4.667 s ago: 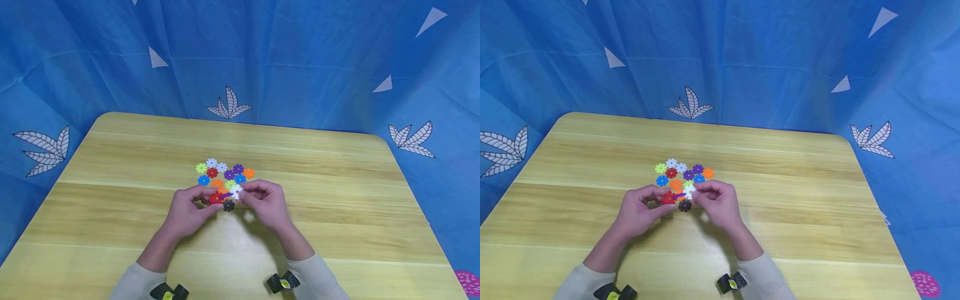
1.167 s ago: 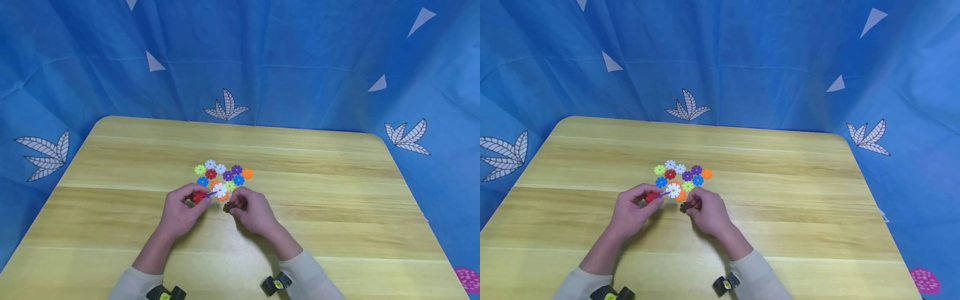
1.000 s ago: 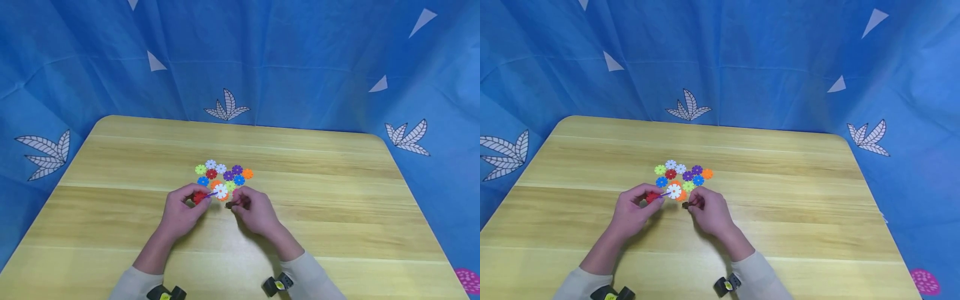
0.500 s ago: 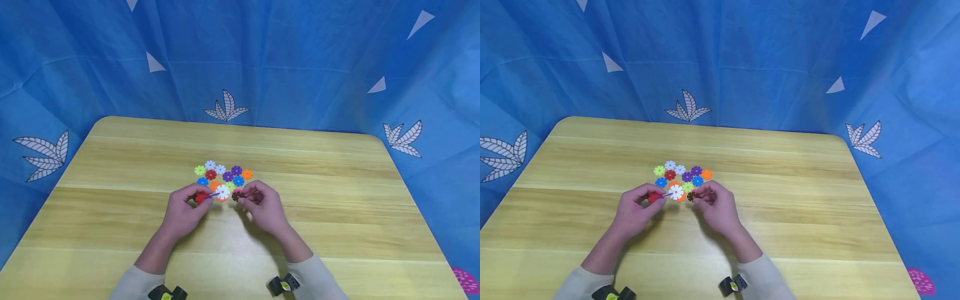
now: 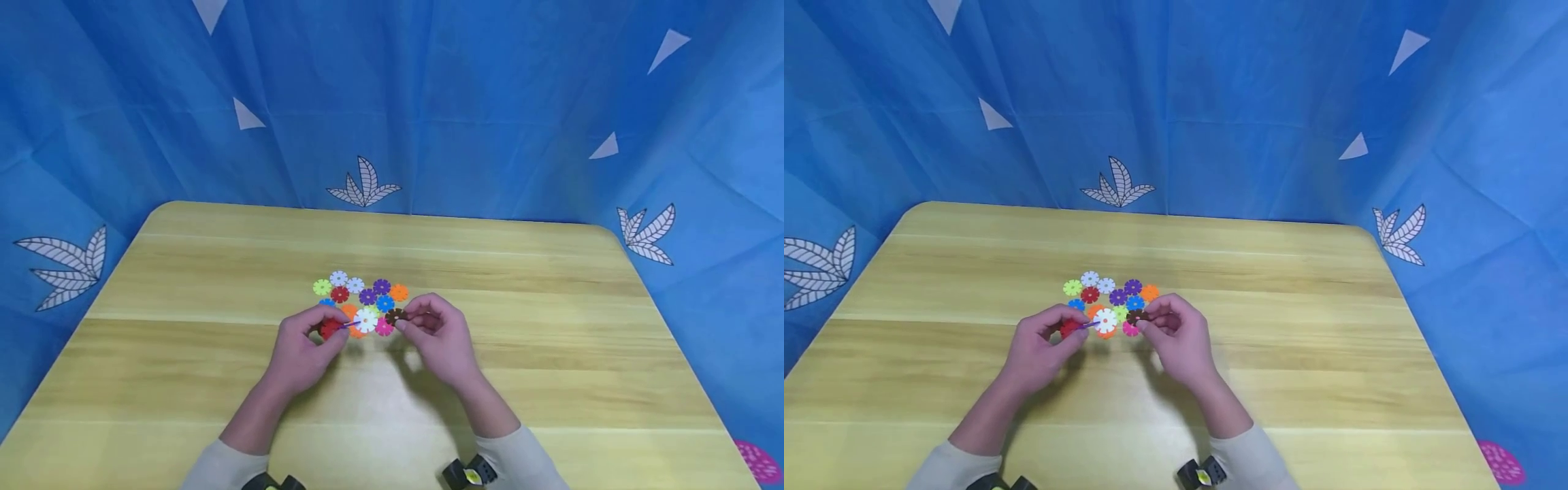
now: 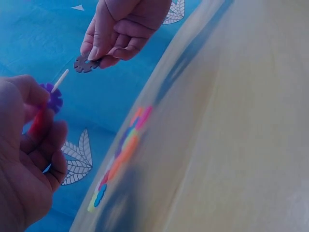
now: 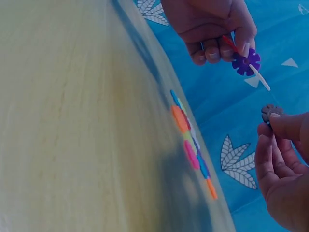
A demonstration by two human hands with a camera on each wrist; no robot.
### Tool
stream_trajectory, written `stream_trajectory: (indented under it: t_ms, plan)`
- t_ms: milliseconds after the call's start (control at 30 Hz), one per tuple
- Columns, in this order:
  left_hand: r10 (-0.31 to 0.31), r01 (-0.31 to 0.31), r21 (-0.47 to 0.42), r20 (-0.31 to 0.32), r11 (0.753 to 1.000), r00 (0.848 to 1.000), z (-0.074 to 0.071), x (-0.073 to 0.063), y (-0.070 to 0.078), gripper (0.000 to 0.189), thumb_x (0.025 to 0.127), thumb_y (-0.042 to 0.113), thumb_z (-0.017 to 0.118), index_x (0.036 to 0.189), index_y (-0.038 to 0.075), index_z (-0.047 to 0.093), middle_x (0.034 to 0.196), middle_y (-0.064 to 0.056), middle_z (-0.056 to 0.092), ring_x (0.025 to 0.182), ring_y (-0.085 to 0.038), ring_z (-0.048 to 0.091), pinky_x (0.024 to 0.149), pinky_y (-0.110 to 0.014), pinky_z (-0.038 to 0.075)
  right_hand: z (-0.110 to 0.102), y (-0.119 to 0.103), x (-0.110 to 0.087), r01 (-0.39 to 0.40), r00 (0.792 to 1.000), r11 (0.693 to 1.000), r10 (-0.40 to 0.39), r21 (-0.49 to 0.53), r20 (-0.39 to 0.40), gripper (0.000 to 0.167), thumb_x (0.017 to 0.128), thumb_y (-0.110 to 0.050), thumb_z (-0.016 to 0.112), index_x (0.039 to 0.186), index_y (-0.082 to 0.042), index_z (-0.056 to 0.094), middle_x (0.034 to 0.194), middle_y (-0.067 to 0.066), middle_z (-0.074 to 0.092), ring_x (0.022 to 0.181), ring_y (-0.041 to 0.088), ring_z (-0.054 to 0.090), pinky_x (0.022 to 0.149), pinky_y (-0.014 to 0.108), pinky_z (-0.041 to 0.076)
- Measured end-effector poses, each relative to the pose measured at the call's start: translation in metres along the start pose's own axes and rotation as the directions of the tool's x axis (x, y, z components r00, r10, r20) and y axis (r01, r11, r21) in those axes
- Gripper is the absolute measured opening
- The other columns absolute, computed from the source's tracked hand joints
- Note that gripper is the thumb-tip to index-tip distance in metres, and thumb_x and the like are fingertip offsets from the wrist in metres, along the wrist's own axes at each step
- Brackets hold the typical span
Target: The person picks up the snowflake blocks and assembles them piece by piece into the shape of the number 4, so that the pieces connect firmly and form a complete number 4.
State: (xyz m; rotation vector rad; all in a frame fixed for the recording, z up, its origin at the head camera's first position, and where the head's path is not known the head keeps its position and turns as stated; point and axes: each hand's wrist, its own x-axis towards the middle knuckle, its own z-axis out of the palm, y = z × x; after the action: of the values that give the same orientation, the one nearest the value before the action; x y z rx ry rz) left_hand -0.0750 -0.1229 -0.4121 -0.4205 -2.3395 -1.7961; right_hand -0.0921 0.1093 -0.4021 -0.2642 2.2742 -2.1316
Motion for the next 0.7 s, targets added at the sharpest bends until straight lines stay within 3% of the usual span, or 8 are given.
stream_trajectory:
  t_ms: [233,567,700]
  plan:
    - [0.012,-0.012,-0.028,-0.002,1.000,1.000,0.0031,0.0023,0.0023,0.020,0.086,-0.006,0.070,0.091,0.013,0.072,0.080,0.004,0.063,0.073,-0.021,0.057,0.063,-0.030,0.050,-0.0020,-0.0046,-0.0003,0.032,0.999,0.998,-0.031,0.053,-0.014,0.020,0.083,0.013,0.073,0.098,0.003,0.063,0.095,0.018,0.066,0.083,0.028,0.067,0.073,0.033,0.059]
    - [-0.003,0.003,-0.005,0.017,1.000,1.000,0.0061,0.0042,0.0061,0.011,0.088,-0.004,0.071,0.093,0.006,0.071,0.085,0.006,0.067,0.074,-0.020,0.058,0.064,-0.033,0.051,-0.0031,-0.0046,-0.0012,0.060,0.998,0.995,-0.059,0.079,-0.007,0.019,0.083,0.012,0.073,0.098,0.004,0.063,0.096,0.019,0.067,0.085,0.029,0.068,0.075,0.034,0.059]
    - [-0.006,0.007,-0.019,0.028,1.000,1.000,0.0072,0.0044,0.0071,0.012,0.088,-0.004,0.070,0.092,0.008,0.071,0.085,0.005,0.067,0.074,-0.021,0.057,0.063,-0.031,0.050,-0.0027,-0.0042,-0.0017,0.066,0.998,0.995,-0.066,0.079,-0.006,0.019,0.083,0.012,0.073,0.097,0.005,0.063,0.096,0.019,0.067,0.086,0.030,0.068,0.075,0.034,0.059]
